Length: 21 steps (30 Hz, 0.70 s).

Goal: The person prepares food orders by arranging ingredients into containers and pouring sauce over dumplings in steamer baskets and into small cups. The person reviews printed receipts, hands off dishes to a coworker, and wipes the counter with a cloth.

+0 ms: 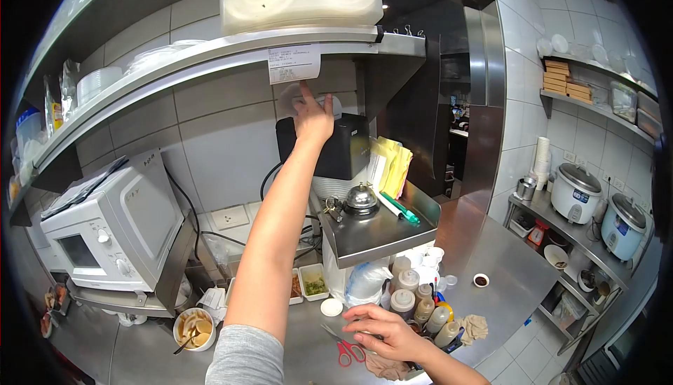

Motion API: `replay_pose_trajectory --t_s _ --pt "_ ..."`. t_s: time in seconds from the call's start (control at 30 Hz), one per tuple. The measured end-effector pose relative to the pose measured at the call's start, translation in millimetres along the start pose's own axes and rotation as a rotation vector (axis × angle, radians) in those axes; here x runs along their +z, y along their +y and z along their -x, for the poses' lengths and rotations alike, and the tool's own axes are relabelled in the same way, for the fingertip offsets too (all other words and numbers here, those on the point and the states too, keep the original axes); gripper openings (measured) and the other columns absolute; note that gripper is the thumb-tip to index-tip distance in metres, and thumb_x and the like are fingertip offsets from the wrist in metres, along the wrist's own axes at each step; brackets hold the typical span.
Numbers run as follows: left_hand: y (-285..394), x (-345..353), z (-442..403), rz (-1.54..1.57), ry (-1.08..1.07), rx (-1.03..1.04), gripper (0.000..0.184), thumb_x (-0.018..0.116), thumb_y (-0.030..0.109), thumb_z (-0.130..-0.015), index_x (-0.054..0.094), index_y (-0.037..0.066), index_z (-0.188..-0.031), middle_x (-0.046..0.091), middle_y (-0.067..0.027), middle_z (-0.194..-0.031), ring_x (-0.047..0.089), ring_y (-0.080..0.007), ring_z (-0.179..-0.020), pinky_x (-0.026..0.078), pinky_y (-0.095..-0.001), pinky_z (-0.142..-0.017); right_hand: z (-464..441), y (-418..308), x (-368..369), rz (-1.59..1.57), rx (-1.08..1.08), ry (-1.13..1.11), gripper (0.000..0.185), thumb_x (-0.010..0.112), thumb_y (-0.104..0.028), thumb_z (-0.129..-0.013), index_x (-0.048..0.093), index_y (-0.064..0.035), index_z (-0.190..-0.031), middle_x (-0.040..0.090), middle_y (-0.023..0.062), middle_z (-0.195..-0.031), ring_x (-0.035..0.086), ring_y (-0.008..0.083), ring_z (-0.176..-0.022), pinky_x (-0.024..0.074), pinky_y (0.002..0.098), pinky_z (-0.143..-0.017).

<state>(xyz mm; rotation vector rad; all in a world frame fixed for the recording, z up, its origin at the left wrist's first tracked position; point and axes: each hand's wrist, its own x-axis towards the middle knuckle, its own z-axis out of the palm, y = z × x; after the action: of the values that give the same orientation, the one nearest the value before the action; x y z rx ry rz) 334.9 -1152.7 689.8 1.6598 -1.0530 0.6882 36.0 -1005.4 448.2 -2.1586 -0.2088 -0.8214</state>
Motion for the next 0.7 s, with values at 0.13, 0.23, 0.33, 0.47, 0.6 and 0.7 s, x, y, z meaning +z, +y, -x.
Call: replay_pose_trajectory --t_s 0.13,0.23,0.33,0.47,0.6,0.7 --pt "-1.1 4.5 1.7 -0.146 0.101 -0.064 0.089 0.054 0.05 -0.083 0.005 0.009 -0.143 0.038 -0.0323 -0.12 0.043 -0.0477 -0.109 0.036 -0.0521 -0.092 -4.8 2.7 2.8 0.021 -0.054 -0.031 0.02 0.057 -0.01 -0.088 0.063 -0.0051 -0.107 0.052 0.0097 -0.118 0.057 0.0211 -0.099 0.0475 0.0306 -0.081" --pt "-1.2 -3.6 7.9 -0.199 0.12 -0.097 0.086 0.059 0.053 -0.078 0.021 0.007 -0.14 0.036 -0.0286 -0.125 0.035 -0.0425 -0.117 0.03 -0.051 -0.096 -5.0 5.4 4.6 -0.007 -0.069 -0.05 0.02 0.057 -0.009 -0.088 0.062 -0.0054 -0.107 0.052 0.0098 -0.118 0.057 0.021 -0.095 0.0482 0.0308 -0.079" --pt "-3.1 -4.3 8.6 -0.268 0.049 -0.15 0.072 0.06 0.054 -0.076 0.045 0.005 -0.127 0.036 -0.026 -0.127 0.032 -0.0406 -0.12 0.027 -0.0503 -0.098 -6.3 7.6 5.4 -0.007 -0.098 -0.064 0.02 0.056 -0.008 -0.088 0.062 -0.0053 -0.107 0.052 0.0101 -0.117 0.058 0.0202 -0.093 0.0491 0.0302 -0.077" --pt "-2.6 -6.5 8.8 -0.305 0.013 -0.168 0.054 0.059 0.055 -0.077 0.066 0.009 -0.104 0.037 -0.0199 -0.129 0.031 -0.0393 -0.121 0.025 -0.0519 -0.099 -8.3 3.3 6.3 -0.003 -0.102 -0.087 0.019 0.056 -0.007 -0.088 0.061 -0.0044 -0.106 0.051 0.0103 -0.117 0.058 0.019 -0.091 0.0502 0.0296 -0.074" --pt "-7.9 0.7 0.9 -0.101 -0.033 -0.2 0.035 0.061 0.047 -0.08 0.07 0.016 -0.096 0.041 -0.0121 -0.128 0.032 -0.0359 -0.121 0.023 -0.0517 -0.099 -7.1 -5.4 5.1 -0.033 -0.022 -0.134 0.018 0.057 -0.007 -0.087 0.061 -0.004 -0.104 0.051 0.0103 -0.116 0.058 0.0192 -0.09 0.0507 0.0305 -0.074" --pt "-13.7 4.7 -0.3 -0.011 0.083 -0.115 0.029 0.064 0.042 -0.079 0.071 0.017 -0.094 0.047 -0.0096 -0.123 0.035 -0.0335 -0.119 0.024 -0.0515 -0.097 -8.3 -10.4 0.7 0.032 -0.058 -0.117 0.018 0.058 -0.007 -0.086 0.062 -0.005 -0.103 0.052 0.0102 -0.114 0.058 0.0204 -0.092 0.0503 0.0325 -0.077"
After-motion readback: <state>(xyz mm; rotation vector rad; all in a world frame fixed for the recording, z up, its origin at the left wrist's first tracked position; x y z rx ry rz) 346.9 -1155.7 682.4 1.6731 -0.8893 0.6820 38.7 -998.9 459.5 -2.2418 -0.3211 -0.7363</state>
